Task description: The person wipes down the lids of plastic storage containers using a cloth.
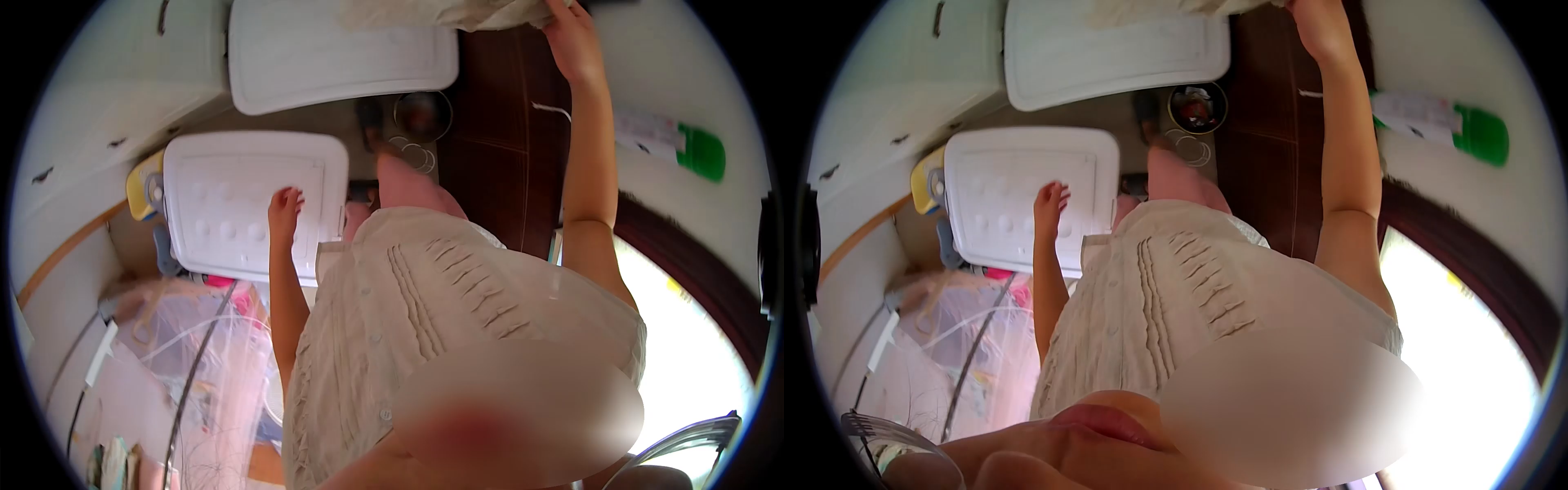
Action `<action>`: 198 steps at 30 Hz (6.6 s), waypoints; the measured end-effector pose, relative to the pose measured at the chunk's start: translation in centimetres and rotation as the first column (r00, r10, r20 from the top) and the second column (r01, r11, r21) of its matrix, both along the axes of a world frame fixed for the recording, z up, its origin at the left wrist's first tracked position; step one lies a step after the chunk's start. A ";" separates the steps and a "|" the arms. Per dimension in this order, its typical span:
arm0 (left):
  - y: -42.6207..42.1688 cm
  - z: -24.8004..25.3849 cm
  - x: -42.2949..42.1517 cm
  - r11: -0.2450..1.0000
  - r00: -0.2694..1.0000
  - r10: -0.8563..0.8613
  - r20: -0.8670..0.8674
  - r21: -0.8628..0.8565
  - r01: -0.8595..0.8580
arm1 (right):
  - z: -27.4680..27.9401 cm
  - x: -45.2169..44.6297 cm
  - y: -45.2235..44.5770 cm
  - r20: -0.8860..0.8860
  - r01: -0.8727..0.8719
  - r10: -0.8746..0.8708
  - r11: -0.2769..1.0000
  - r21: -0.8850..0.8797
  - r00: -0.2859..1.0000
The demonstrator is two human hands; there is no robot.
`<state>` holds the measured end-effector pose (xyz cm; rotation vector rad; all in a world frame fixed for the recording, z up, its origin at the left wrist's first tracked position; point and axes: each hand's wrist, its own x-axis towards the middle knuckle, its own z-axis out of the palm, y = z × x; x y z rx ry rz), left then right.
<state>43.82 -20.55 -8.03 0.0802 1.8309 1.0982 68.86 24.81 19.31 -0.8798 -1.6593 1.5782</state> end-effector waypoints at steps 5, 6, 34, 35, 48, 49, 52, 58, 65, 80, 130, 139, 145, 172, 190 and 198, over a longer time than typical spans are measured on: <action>8.9 1.7 -1.9 0.985 0.985 -0.072 -0.158 0.141 0.095 | -13.2 -9.5 2.9 -0.041 -0.229 0.236 0.861 -0.454 0.971; 10.2 1.9 -2.2 0.987 0.980 -0.106 -0.169 0.098 0.124 | -14.9 -10.8 2.9 0.000 -0.170 0.196 0.850 -0.498 0.981; 22.6 -32.9 -21.6 0.405 0.475 0.744 -0.471 -0.247 -0.880 | -59.4 -31.6 8.5 0.873 -0.868 0.156 0.285 0.408 0.462; 22.9 -32.2 -21.5 0.403 0.478 0.743 -0.469 -0.256 -0.878 | -59.7 -33.9 9.9 0.845 -0.826 0.079 0.275 0.492 0.529; 23.7 -31.6 -21.6 0.328 0.433 0.801 -0.414 -0.303 -0.895 | -62.1 -50.9 5.0 0.663 -0.660 0.135 0.360 0.659 0.736; 23.7 -31.7 -21.6 0.320 0.435 0.793 -0.427 -0.316 -0.893 | -59.7 -48.4 1.7 0.757 -0.751 0.116 0.285 0.595 0.643; 23.7 -31.6 -21.7 0.355 0.439 0.787 -0.433 -0.265 -0.897 | -57.8 -39.4 -5.5 0.831 -0.901 0.351 0.225 0.372 0.431; 23.1 -32.9 -21.6 0.298 0.423 0.779 -0.462 -0.321 -0.899 | -57.7 -41.3 -1.0 0.840 -0.913 0.358 0.140 0.383 0.407; 23.3 -32.5 -21.4 0.345 0.441 0.766 -0.468 -0.279 -0.896 | -59.9 -56.2 12.2 0.695 -0.619 -0.049 0.415 0.667 0.717; 23.3 -31.7 -21.2 0.335 0.453 0.789 -0.415 -0.328 -0.883 | -62.8 -20.0 28.9 0.782 -0.425 -0.485 0.658 0.622 0.392; 23.3 -32.6 -21.5 0.334 0.450 0.739 -0.501 -0.307 -0.891 | -57.5 -36.4 2.3 0.931 -0.959 0.232 0.091 0.269 0.283; 23.7 -31.9 -21.3 0.343 0.383 0.827 -0.411 -0.169 -0.924 | -63.7 -51.6 9.1 0.634 -0.523 -0.224 0.401 0.752 0.741; 23.6 -32.5 -21.5 0.326 0.366 0.817 -0.445 -0.167 -0.930 | -58.7 -43.5 -6.5 0.744 -0.768 0.306 0.489 0.413 0.594; 24.0 -31.3 -21.3 0.326 0.490 0.743 -0.455 -0.393 -0.860 | -58.0 -20.7 2.3 0.840 -0.758 0.159 0.539 0.366 0.519; 24.4 -30.4 -21.0 0.299 0.492 0.744 -0.452 -0.434 -0.850 | -58.4 -7.8 11.3 0.864 -0.457 -0.382 0.737 0.499 0.328; 24.1 -30.6 -21.4 0.284 0.516 0.719 -0.466 -0.480 -0.830 | -59.7 -35.0 4.1 0.759 -0.616 0.003 0.585 0.527 0.652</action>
